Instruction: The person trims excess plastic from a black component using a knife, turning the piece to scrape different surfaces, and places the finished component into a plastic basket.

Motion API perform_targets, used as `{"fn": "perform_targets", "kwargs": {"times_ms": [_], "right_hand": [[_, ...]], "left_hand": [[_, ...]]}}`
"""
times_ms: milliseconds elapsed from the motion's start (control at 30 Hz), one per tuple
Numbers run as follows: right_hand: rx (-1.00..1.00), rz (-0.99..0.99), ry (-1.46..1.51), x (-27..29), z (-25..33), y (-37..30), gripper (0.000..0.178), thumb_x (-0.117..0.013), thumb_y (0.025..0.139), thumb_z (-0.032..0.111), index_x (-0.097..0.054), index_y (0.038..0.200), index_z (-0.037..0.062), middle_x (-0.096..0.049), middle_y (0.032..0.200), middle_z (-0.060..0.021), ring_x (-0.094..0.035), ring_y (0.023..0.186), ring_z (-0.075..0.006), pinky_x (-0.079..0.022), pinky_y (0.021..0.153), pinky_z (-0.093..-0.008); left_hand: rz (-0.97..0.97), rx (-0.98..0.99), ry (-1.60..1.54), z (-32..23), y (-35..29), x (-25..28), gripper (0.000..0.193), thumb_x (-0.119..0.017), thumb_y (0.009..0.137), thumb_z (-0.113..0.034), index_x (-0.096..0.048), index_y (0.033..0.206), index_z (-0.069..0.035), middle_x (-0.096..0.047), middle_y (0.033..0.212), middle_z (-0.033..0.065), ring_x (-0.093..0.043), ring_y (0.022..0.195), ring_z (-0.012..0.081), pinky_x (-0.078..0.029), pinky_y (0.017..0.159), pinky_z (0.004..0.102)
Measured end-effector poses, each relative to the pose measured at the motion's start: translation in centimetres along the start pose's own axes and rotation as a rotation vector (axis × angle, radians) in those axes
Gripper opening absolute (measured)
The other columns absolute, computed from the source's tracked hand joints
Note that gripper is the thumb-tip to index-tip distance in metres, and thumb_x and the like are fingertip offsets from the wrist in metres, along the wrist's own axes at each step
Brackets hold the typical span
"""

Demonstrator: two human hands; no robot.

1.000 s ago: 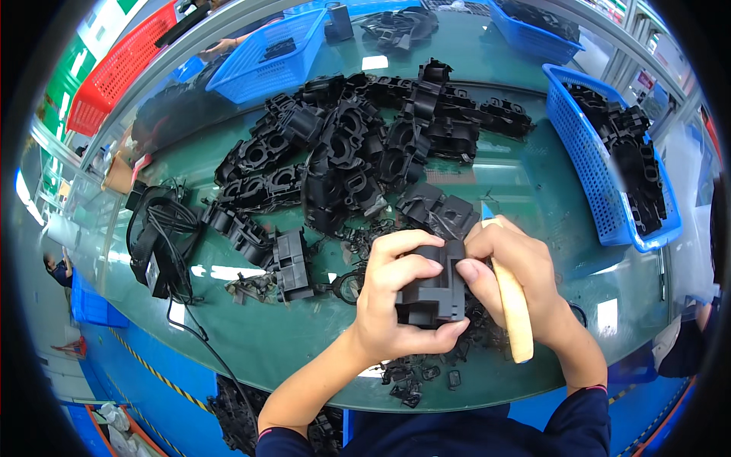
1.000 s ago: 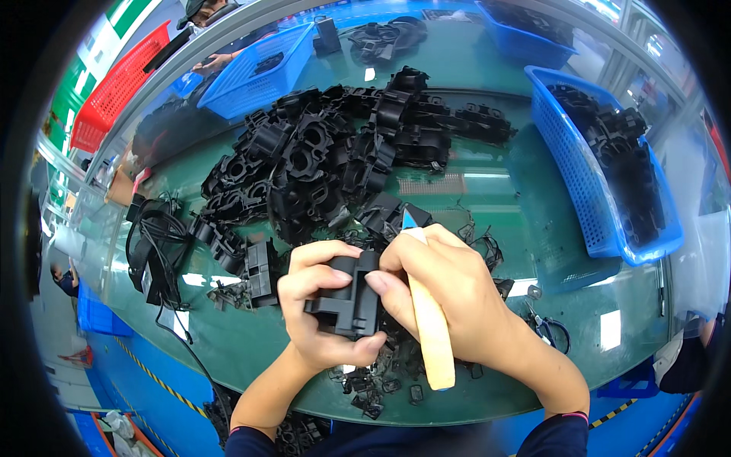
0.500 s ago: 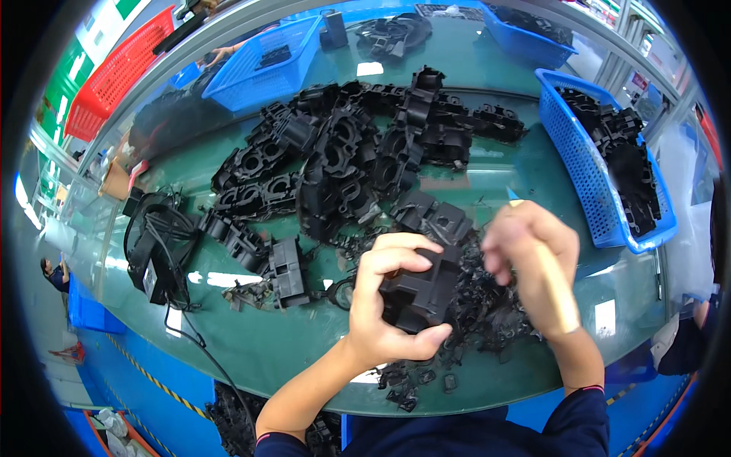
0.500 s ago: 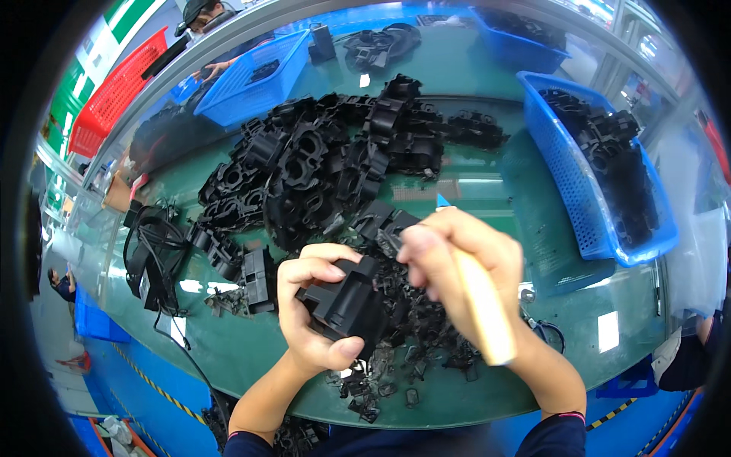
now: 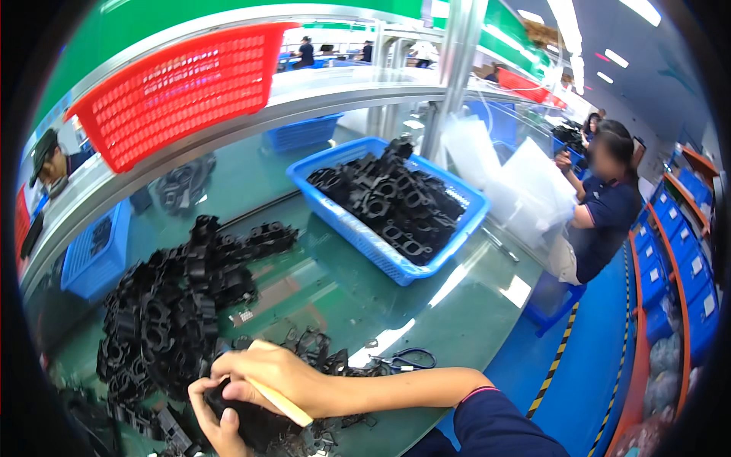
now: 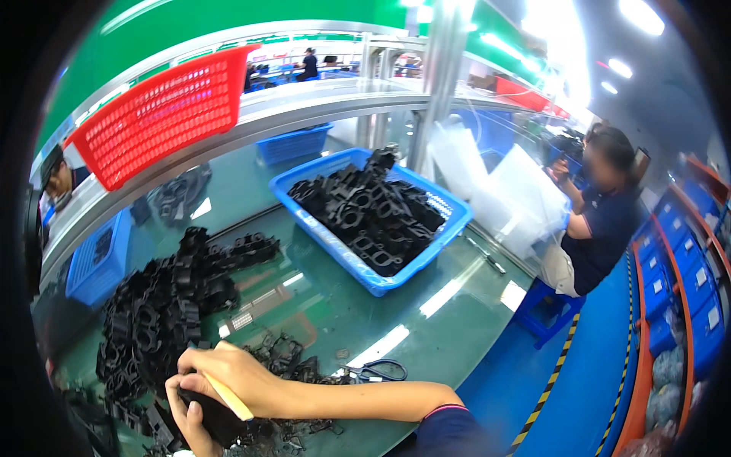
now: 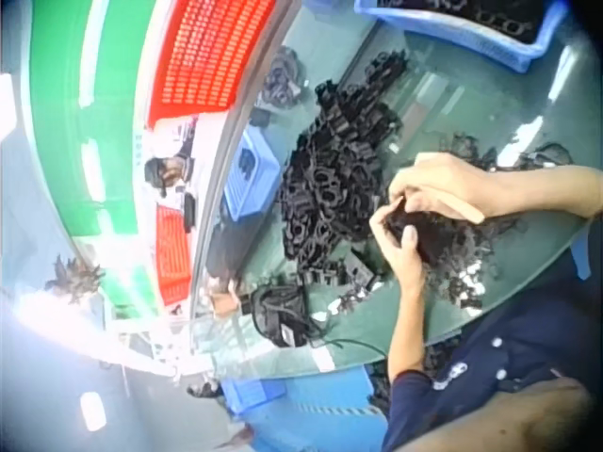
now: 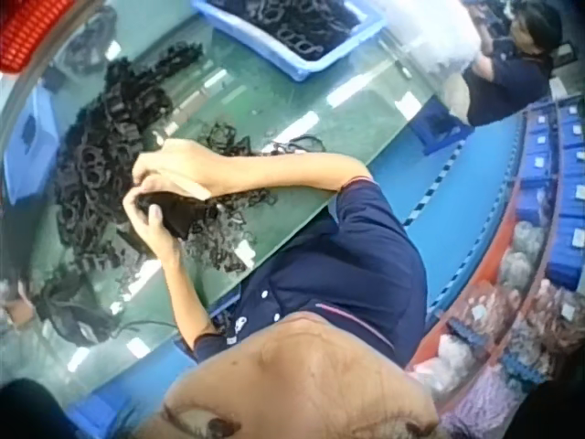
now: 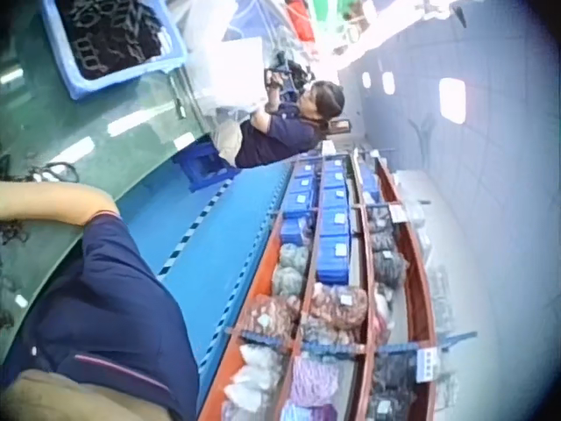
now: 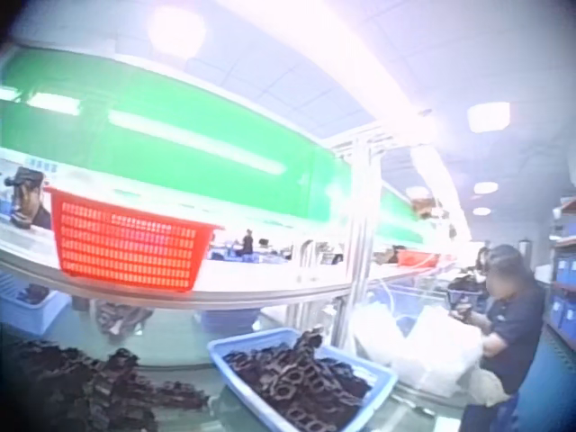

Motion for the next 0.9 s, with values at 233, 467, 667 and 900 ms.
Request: {"fn": "perform_targets", "kwargs": {"times_ms": [233,467,667,900], "right_hand": [[0.146,-0.05,0.104,-0.4,1.2,0.0,0.018,-0.052,0.091,0.017,-0.057,0.101,0.0028,-0.057,0.085,-0.0064,-0.052,0.076,-0.022,-0.038,0.07,-0.031],[-0.008,-0.12,0.119,0.5,1.3,-0.5,0.019,-0.064,0.083,0.009,-0.059,0.101,0.0043,-0.068,0.091,-0.0065,-0.06,0.091,-0.016,-0.047,0.078,-0.0282],[0.136,-0.013,0.111,0.7,2.1,-0.2,0.018,-0.069,0.076,0.004,-0.063,0.093,0.0041,-0.069,0.095,-0.0061,-0.066,0.088,-0.02,-0.044,0.09,-0.0394],[0.181,0.11,0.095,-0.1,3.2,0.7,0.014,-0.073,0.07,0.006,-0.063,0.079,0.0079,-0.067,0.089,-0.0049,-0.064,0.088,-0.0199,-0.041,0.088,-0.0391]], "left_hand": [[0.032,0.031,-0.188,0.6,0.4,-0.4,0.054,-0.064,0.079,-0.031,-0.044,0.12,-0.002,-0.048,0.117,0.0099,-0.046,0.11,0.0212,-0.035,0.096,0.0321],[-0.03,-0.028,-0.173,0.7,0.4,0.2,0.069,-0.065,0.069,-0.05,-0.04,0.113,-0.003,-0.047,0.1,0.007,-0.049,0.096,0.0158,-0.039,0.086,0.0276],[0.078,0.004,-0.172,-0.1,0.6,-0.4,0.068,-0.067,0.068,-0.049,-0.041,0.11,-0.001,-0.054,0.103,0.0153,-0.052,0.097,0.0225,-0.038,0.09,0.035],[0.203,-0.133,-0.226,-1.3,0.6,-0.4,0.063,-0.068,0.072,-0.038,-0.037,0.113,-0.001,-0.051,0.108,0.0207,-0.051,0.098,0.0233,-0.039,0.089,0.0357]]}}
Point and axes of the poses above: each hand's wrist, its own y-axis towards the middle knuckle, its own x-axis out of the back of the hand, z = x × y, the point moved 7 cm from there along y, towards the middle knuckle
